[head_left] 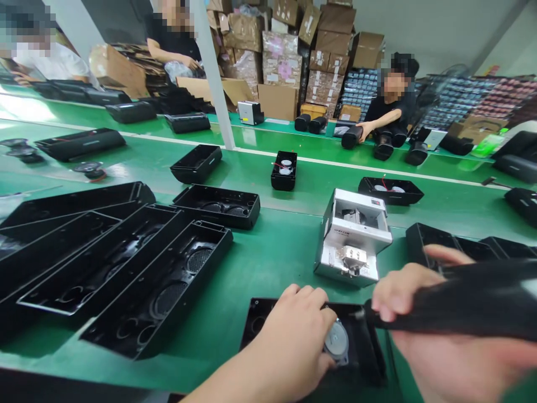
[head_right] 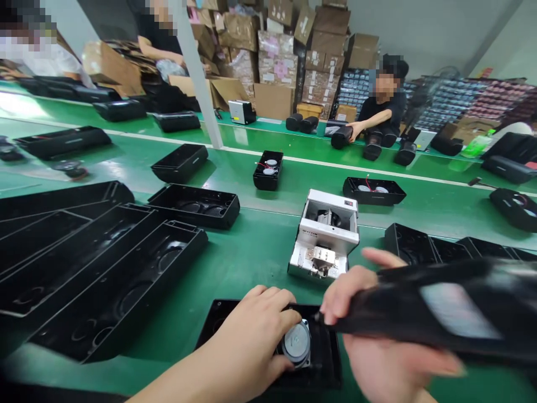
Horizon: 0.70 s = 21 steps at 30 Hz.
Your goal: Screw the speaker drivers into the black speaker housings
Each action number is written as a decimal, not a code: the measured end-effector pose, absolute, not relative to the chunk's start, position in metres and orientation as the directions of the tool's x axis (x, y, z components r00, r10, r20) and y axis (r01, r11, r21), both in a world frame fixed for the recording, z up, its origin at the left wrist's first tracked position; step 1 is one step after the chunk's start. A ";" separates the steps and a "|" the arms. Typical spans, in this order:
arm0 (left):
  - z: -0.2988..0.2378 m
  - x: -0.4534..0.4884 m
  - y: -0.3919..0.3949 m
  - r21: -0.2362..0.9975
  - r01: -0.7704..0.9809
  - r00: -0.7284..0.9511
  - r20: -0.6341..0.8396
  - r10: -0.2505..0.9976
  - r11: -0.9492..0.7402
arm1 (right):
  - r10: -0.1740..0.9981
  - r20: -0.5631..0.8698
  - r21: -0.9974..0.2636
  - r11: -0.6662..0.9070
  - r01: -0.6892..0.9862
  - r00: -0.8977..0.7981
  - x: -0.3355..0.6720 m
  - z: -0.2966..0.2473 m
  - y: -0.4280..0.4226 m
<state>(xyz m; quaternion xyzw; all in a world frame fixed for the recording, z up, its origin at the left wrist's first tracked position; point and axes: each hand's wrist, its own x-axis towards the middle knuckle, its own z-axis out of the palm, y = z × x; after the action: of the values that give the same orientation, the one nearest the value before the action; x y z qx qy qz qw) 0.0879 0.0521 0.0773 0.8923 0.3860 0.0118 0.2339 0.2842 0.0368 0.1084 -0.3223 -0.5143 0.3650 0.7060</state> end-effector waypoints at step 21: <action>0.074 0.087 0.053 0.459 0.664 0.703 -0.112 0.703 -0.590 | 0.856 0.492 -0.858 0.508 -0.077 0.162 0.293 0.128 0.088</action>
<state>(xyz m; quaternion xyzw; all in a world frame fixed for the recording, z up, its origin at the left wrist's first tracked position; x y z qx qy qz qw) 0.0867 0.0533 0.0741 0.8908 0.3835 0.0405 0.2403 0.2932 0.0877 0.1276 -0.3555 -0.5473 0.3459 0.6741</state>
